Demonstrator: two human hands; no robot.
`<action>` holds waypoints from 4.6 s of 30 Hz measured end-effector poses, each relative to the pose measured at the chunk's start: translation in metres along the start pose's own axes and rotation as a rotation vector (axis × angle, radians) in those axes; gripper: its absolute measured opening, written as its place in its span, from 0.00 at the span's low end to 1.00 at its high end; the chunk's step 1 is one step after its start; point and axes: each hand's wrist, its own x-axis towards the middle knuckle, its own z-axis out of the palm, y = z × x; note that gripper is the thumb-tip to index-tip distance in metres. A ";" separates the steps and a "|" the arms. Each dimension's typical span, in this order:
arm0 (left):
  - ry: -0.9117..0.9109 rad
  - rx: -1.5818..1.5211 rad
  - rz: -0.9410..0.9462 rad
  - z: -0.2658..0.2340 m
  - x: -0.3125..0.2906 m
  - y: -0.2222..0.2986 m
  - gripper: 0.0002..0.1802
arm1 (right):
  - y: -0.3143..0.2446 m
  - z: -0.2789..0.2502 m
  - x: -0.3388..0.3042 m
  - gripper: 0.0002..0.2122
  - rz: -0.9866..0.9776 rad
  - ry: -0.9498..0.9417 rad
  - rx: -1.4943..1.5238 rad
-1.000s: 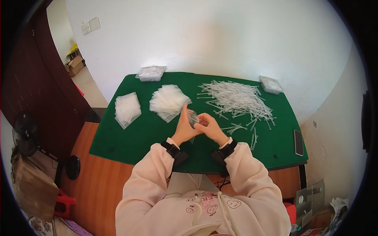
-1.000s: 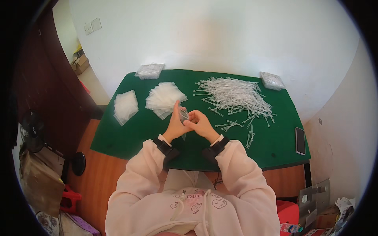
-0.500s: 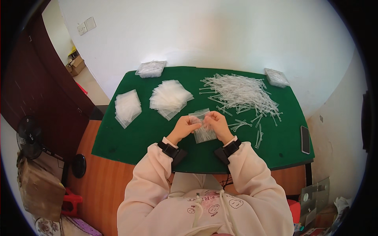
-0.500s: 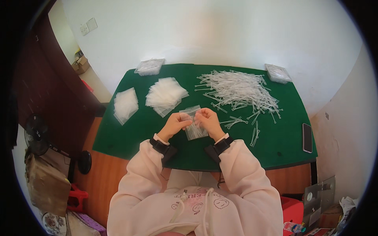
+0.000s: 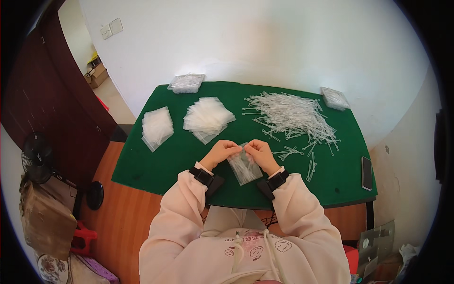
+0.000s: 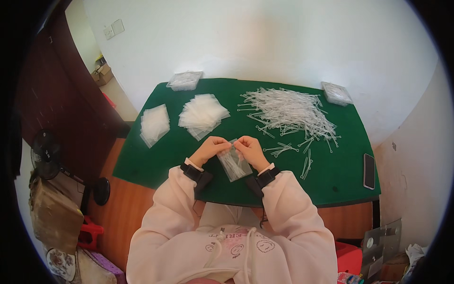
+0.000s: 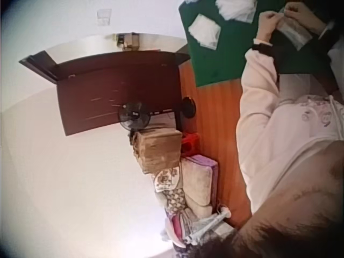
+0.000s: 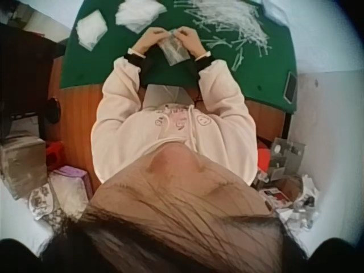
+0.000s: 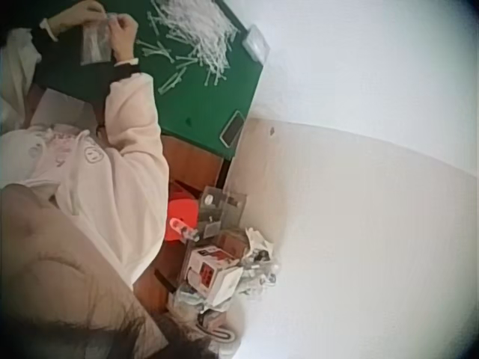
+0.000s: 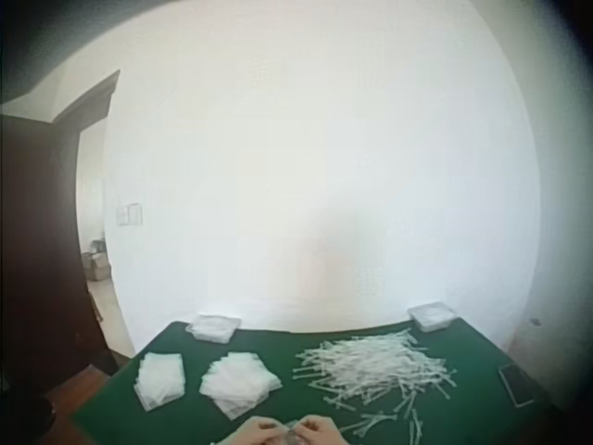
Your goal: Packaging small white plastic components into small clear plastic bags.
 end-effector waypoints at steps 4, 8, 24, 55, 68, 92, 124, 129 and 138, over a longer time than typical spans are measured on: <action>-0.013 0.141 0.087 0.000 -0.001 -0.004 0.08 | -0.001 0.007 -0.006 0.07 -0.079 -0.007 -0.180; -0.049 0.237 0.233 0.000 0.003 -0.014 0.08 | 0.000 0.008 -0.006 0.08 -0.197 0.024 -0.339; 0.163 0.499 0.258 -0.016 0.007 -0.017 0.07 | -0.016 0.006 -0.002 0.05 -0.548 0.347 -0.810; 0.159 0.941 0.714 0.010 0.002 -0.005 0.04 | -0.007 -0.001 -0.001 0.02 -0.637 0.056 -1.021; 0.222 0.899 0.547 0.002 -0.005 0.000 0.06 | -0.015 -0.014 -0.003 0.02 -0.626 0.144 -1.005; 0.161 0.858 0.571 0.006 -0.005 0.004 0.05 | -0.005 -0.008 -0.002 0.03 -0.589 0.061 -0.937; 0.086 0.780 0.684 -0.007 -0.002 -0.006 0.07 | -0.011 -0.013 -0.002 0.03 -0.596 0.012 -1.002; 0.142 0.665 0.540 -0.012 -0.002 -0.005 0.07 | -0.013 -0.028 0.001 0.03 -0.459 0.057 -0.873; 0.052 0.166 0.392 -0.013 -0.002 -0.001 0.04 | -0.001 -0.021 0.004 0.02 -0.192 0.065 -0.177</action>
